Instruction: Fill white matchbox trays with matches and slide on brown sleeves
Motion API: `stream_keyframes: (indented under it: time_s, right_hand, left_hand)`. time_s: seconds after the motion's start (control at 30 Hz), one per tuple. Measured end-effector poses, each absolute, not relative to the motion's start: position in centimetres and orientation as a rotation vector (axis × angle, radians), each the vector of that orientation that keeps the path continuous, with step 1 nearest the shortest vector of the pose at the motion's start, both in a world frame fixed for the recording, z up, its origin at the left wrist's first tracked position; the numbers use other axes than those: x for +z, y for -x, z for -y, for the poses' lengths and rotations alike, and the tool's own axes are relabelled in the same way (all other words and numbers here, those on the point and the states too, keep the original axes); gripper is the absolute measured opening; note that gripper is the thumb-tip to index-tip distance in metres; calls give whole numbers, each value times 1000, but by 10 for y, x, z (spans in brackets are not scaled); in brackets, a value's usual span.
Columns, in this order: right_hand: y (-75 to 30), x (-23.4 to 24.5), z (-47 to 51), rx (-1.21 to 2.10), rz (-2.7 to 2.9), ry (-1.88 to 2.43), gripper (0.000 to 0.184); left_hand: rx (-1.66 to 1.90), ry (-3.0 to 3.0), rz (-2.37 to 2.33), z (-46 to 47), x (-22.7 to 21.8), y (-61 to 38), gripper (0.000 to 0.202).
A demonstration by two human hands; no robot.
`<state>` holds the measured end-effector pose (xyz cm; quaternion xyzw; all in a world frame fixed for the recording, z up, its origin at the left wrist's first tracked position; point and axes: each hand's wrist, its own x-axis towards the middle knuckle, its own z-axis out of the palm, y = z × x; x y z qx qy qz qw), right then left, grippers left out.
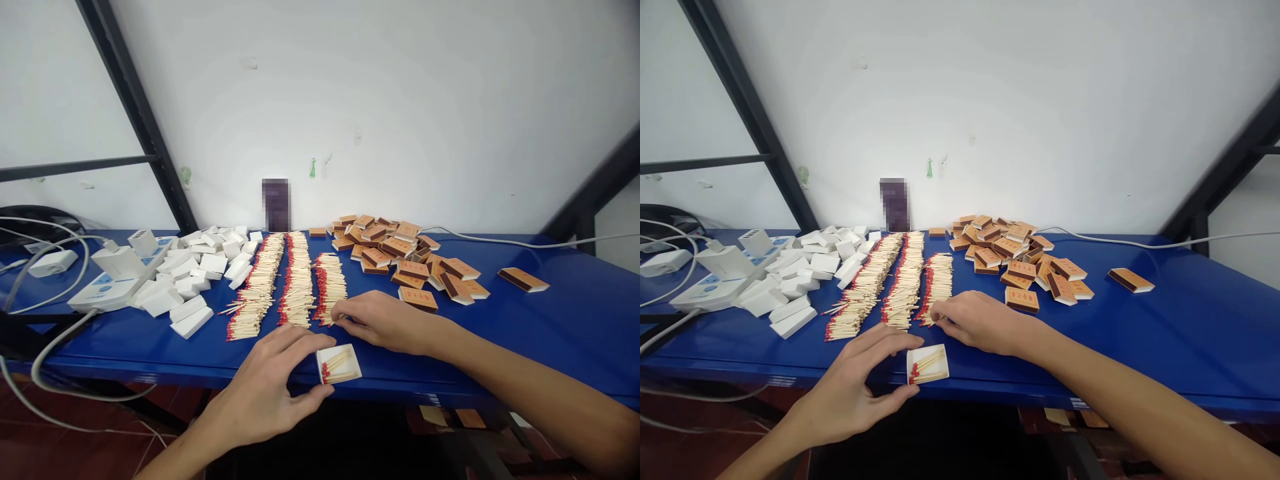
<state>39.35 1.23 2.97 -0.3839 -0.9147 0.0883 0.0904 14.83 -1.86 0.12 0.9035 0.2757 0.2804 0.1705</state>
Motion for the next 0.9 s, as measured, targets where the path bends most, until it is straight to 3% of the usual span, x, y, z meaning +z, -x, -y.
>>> stream_keyframes:
  time_s: [0.6, 0.9]
  right_hand:
    - [-392, 23, -8, 313, 2690, 1254, 7]
    - [-398, 30, -8, 201, 2609, 1247, 5]
  left_hand:
    - [983, -2516, -712, 15, -5, -150, 41]
    - [1006, -2761, -732, 16, -8, -152, 27]
